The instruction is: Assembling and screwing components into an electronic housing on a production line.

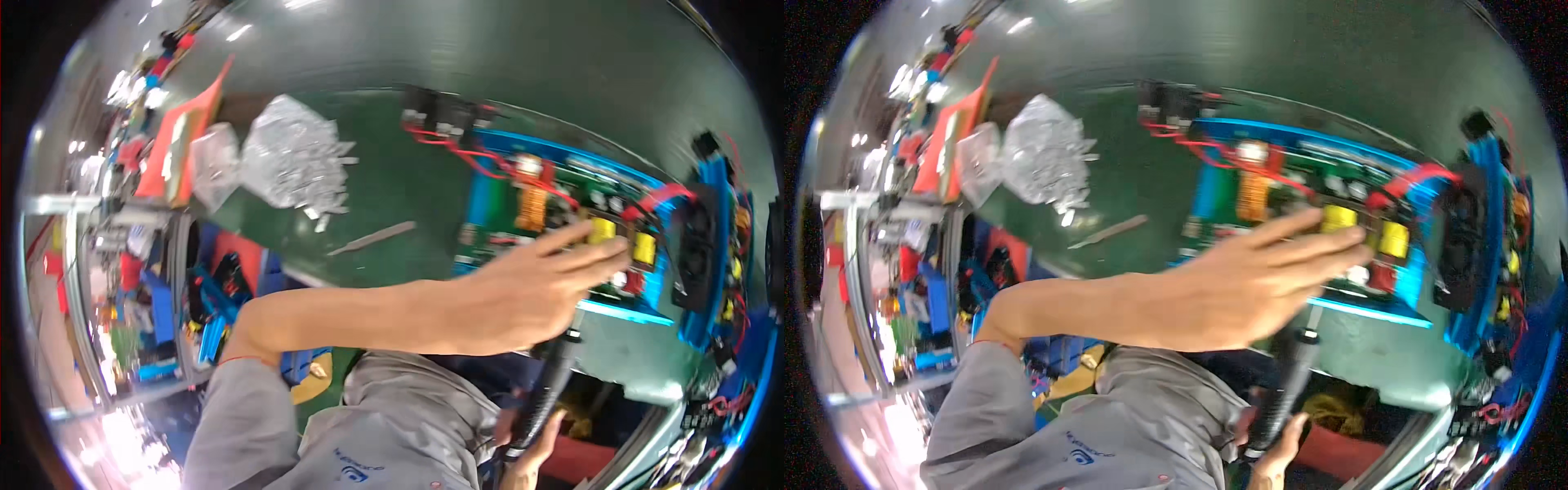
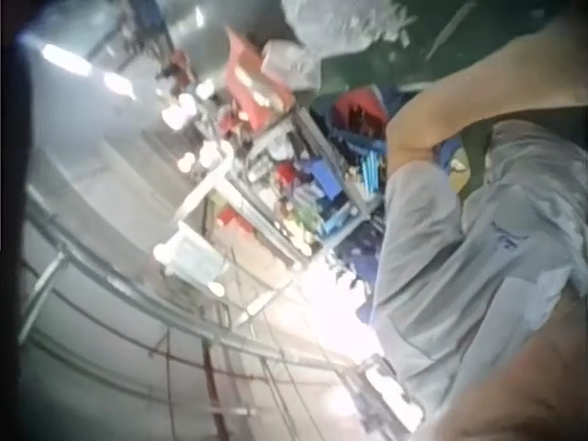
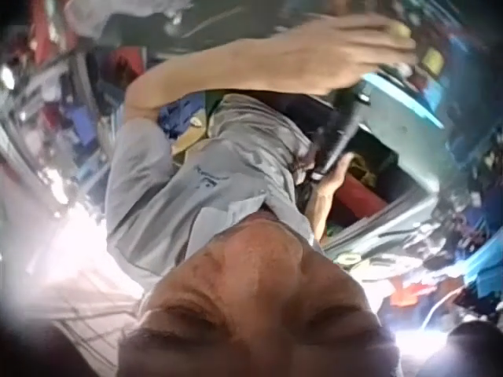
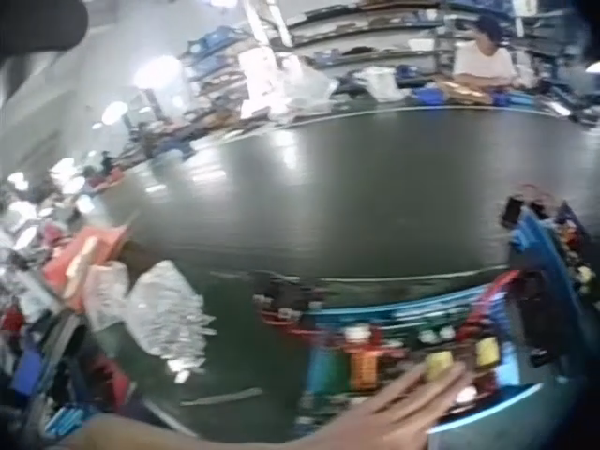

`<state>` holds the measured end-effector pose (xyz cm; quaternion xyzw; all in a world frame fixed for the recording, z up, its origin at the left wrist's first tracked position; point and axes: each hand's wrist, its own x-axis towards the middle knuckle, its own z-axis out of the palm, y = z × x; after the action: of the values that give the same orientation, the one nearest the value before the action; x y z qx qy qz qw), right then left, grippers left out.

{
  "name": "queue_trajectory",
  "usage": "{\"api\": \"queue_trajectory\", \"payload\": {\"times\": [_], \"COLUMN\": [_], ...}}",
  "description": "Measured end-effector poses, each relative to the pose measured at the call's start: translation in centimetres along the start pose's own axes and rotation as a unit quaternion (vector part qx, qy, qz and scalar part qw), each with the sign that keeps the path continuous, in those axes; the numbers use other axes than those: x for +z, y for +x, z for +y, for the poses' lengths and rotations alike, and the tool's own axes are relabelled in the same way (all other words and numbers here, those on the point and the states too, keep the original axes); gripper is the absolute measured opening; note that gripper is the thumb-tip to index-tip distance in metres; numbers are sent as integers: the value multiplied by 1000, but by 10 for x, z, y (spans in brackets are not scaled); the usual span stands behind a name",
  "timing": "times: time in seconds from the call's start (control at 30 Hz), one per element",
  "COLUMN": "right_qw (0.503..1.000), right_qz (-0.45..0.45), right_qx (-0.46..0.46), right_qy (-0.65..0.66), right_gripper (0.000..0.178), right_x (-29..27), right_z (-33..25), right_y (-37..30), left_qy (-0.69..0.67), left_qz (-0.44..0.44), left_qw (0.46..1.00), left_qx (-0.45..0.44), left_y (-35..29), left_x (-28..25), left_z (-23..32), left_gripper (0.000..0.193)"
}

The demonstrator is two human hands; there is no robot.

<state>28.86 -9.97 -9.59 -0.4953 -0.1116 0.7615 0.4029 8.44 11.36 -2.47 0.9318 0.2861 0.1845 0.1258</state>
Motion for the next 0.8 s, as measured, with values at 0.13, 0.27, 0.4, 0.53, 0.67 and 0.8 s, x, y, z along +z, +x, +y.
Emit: {"api": "queue_trajectory", "payload": {"times": [0.13, 0.27, 0.4, 0.53, 0.67, 0.8], "right_qw": [991, 974, 975, 986, 960, 943], "right_qz": [93, 193, 168, 134, 37, 23], "right_qx": [-86, -113, -132, -51, -103, -143], "right_qy": [-43, -27, -66, -89, -258, -299], "right_gripper": [87, 73, 83, 78, 74, 65], "right_x": [-29, -27, -18, -10, 9, 20], "right_z": [24, 36, 42, 37, 27, 15], "right_y": [-5, -16, -12, -4, -8, -11], "left_qy": [5, 125, 193, 162, 161, -121], "left_qz": [114, 152, 146, 105, 148, 200], "left_qw": [992, 951, 893, 876, 891, 884], "left_qx": [-60, -239, -379, -443, -398, -404], "left_y": [-17, -82, -171, -193, -190, -123], "left_x": [-10, -61, -74, -66, -74, -72], "left_z": [3, -33, -93, -103, -114, -73], "left_gripper": [26, 21, 17, 24, 29, 29]}}
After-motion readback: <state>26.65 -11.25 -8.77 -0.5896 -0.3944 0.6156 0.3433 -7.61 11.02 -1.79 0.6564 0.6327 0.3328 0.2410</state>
